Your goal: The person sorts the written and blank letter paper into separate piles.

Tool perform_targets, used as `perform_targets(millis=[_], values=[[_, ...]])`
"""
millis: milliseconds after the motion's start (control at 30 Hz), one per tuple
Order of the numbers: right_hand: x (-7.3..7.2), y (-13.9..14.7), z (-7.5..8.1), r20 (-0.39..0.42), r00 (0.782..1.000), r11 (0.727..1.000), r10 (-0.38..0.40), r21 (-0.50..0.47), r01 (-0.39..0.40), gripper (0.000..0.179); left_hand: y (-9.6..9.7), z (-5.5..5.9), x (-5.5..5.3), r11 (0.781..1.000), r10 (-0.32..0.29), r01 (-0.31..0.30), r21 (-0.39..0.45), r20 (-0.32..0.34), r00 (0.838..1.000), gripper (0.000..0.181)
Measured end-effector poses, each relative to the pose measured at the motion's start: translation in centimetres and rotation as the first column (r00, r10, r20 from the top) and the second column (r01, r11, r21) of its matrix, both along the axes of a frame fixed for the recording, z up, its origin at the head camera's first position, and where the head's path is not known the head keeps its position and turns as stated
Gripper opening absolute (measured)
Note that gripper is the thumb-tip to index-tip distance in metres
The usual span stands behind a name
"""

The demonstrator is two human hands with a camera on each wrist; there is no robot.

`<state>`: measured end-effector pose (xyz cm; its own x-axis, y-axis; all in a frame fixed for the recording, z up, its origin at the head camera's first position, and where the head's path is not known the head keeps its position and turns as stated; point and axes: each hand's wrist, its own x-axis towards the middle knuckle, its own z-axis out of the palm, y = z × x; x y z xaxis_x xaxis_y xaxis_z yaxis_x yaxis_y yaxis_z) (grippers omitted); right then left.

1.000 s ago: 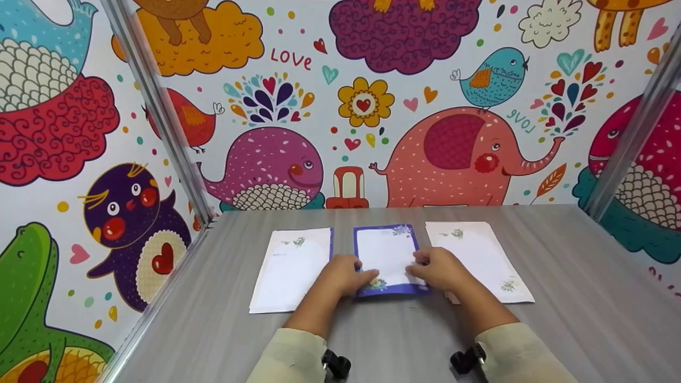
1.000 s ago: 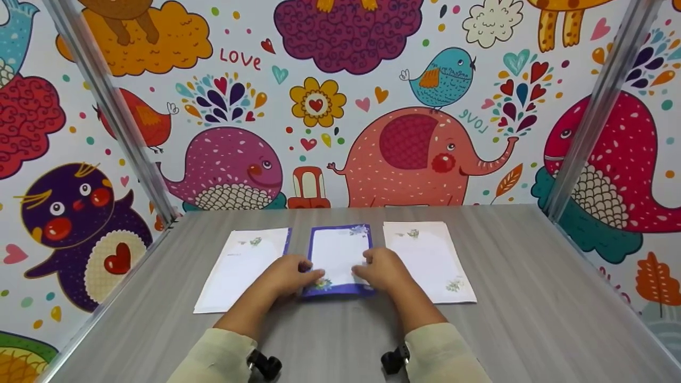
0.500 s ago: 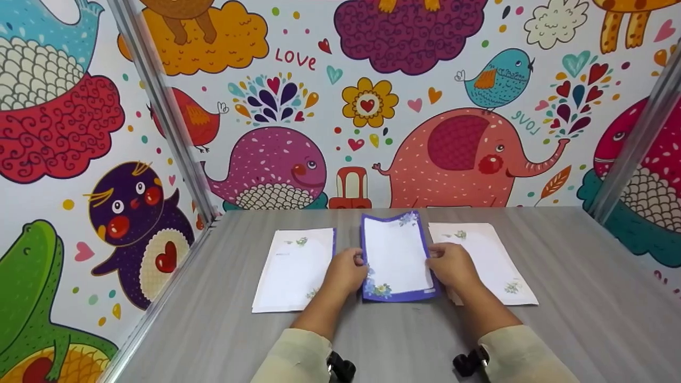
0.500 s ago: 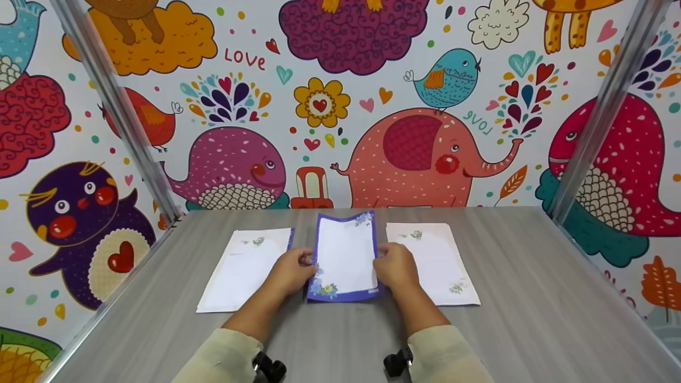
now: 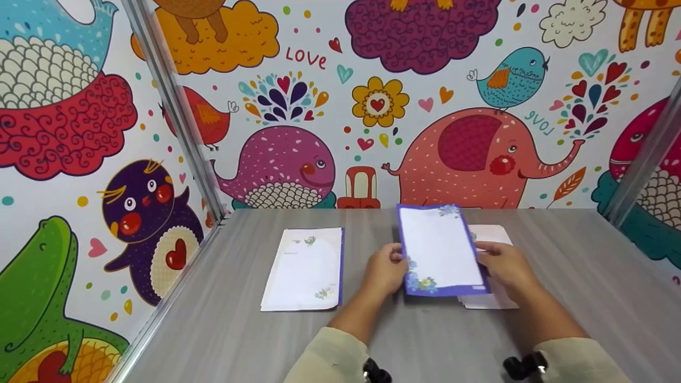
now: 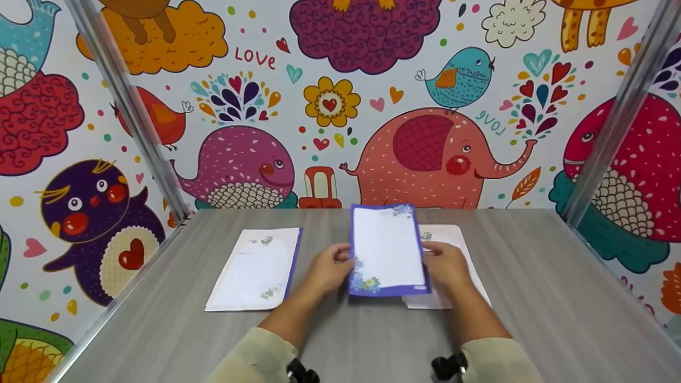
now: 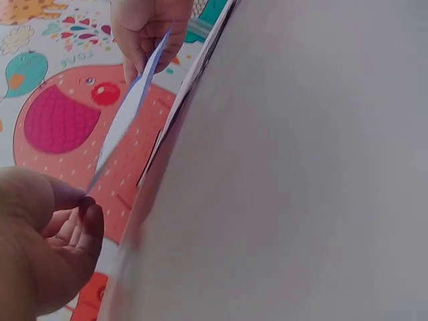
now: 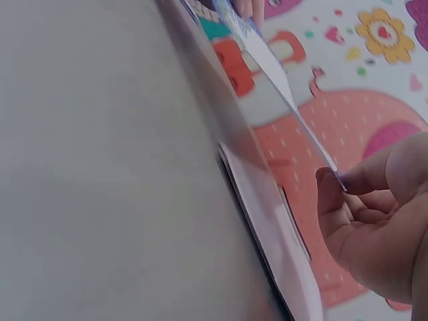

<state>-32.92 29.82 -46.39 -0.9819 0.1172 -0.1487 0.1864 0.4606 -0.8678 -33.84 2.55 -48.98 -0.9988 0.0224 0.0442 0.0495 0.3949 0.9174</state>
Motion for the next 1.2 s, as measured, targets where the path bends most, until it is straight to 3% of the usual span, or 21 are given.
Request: perform_targets(millis=[200, 500, 833, 1100, 1200], values=[[1.2, 4.4, 0.3, 0.126, 0.990, 0.997, -0.064, -0.035, 0.069, 0.058, 4.6, 0.1, 1.1, 0.993, -0.059, 0.055, 0.102, 0.031, 0.998, 0.057], [2.2, 9.1, 0.0, 0.147, 0.980, 0.987, -0.136, -0.064, 0.147, 0.056, 9.4, 0.2, 3.0, 0.989, -0.077, 0.065, 0.132, 0.088, 0.993, 0.060], [2.5, 10.2, -0.4, 0.167, 0.974, 0.984, -0.155, -0.062, 0.167, 0.060, 9.6, -0.2, 3.2, 0.993, -0.097, 0.093, 0.069, 0.064, 0.993, 0.047], [2.6, 10.8, -0.6, 0.196, 0.970, 0.988, -0.147, -0.010, 0.151, 0.070, 9.9, 0.1, 3.8, 0.995, -0.099, 0.093, 0.044, 0.172, 0.980, 0.044], [2.7, 10.9, -0.8, 0.184, 0.970, 0.987, -0.159, 0.017, 0.159, 0.071, 9.9, 0.1, 3.8, 0.994, -0.105, 0.103, 0.019, 0.183, 0.978, 0.044]])
